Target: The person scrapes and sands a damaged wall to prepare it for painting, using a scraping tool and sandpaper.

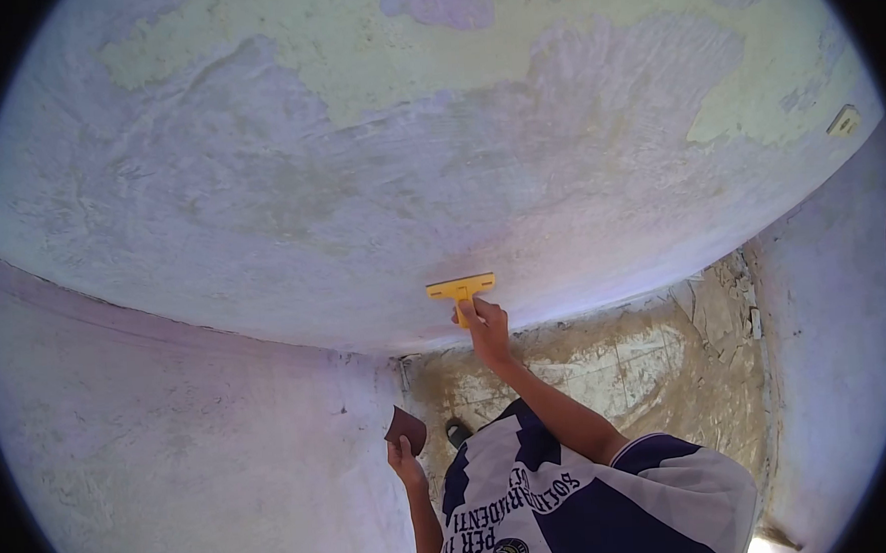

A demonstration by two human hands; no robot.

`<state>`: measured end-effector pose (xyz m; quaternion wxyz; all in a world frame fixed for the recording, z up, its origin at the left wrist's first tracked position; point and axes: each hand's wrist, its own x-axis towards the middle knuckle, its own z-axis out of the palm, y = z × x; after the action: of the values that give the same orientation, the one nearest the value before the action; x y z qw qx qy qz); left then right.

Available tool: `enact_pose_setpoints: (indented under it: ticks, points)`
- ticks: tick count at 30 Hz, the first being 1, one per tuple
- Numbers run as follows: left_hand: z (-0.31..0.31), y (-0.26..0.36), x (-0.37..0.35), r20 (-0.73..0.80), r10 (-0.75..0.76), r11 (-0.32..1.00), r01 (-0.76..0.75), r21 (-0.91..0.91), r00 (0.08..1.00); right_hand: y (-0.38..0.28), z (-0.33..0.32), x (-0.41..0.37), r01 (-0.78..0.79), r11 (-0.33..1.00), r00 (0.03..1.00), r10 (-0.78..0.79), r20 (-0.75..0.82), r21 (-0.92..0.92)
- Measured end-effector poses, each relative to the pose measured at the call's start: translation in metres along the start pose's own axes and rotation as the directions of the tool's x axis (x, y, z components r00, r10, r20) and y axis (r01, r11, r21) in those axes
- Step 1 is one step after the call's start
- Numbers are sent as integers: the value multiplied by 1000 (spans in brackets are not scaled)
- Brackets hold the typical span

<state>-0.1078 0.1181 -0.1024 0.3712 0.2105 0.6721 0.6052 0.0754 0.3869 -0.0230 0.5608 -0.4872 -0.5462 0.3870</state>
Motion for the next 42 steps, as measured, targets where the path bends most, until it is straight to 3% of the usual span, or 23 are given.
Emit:
enact_pose_setpoints:
  ticks: [1, 4, 7, 10, 14, 16, 19, 22, 25, 28, 30, 32, 33, 34, 37, 39, 40, 42]
  points:
    - [-1, 3, 0, 13, -4, 1000, 4, 3, 1000, -2, 2, 2, 96, 995, 995, -96, -18, -34]
    - [-2, 5, 4, -15, -30, 999, 30, -13, 999, 19, -8, -11, -94, 995, 989, 89, 114, 39]
    - [4, 14, 10, -19, 25, 999, -26, -38, 1000, 27, -13, -26, -279, 960, 957, 277, 87, 23]
    - [2, 11, 14, -1, 35, 999, -35, -39, 999, -1, -12, -15, -138, 990, 990, 138, -17, 10]
    - [6, 14, 10, 36, 20, 1000, -20, 10, 999, -1, 3, -12, -96, 991, 987, 107, -122, 91]
    - [10, 13, 9, 50, 27, 1000, -27, -11, 998, 17, -1, -14, -135, 982, 987, 145, -64, 131]
    - [17, 15, 9, 55, 29, 1000, -29, -4, 998, 29, -19, -24, -323, 945, 942, 316, 114, 58]
    - [22, 13, 11, 45, 41, 999, -40, -23, 998, 1, -17, -24, -275, 957, 958, 265, 112, 92]
    - [30, 18, 8, 16, 76, 995, -77, 70, 997, -27, -12, -4, -155, 972, 986, 142, 84, 177]
    - [46, 29, 7, -17, 76, 997, -76, -33, 997, 15, -20, -5, -97, 995, 984, 102, 145, -39]
    - [65, 45, 8, -71, 62, 995, -67, -73, 996, 66, -24, -29, -179, 962, 965, 213, 153, -207]
    - [85, 56, 16, -101, 72, 995, -79, -69, 992, 128, -36, -60, -86, 905, 948, 203, 246, -417]
    - [100, 63, 21, -94, 52, 989, -64, -136, 994, 132, -46, -64, -255, 866, 817, 431, 383, -430]
    - [116, 73, 24, -88, 30, 979, -47, -200, 996, 133, -57, -67, -406, 776, 608, 624, 491, -483]
    - [172, 110, 28, 35, -10, 893, 24, -450, 999, 160, -64, -82, -403, 707, 403, 707, 581, -581]
    - [207, 143, 38, 346, -248, 728, 410, -549, 905, 183, -65, -92, -340, 746, 421, 665, 618, -572]
    - [224, 157, 44, 435, -296, 672, 509, -538, 850, 190, -61, -84, -301, 772, 435, 633, 640, -559]
    - [246, 187, 79, 554, -372, 504, 663, -554, 745, 156, -57, -61, -408, 768, 389, 636, 667, -494]
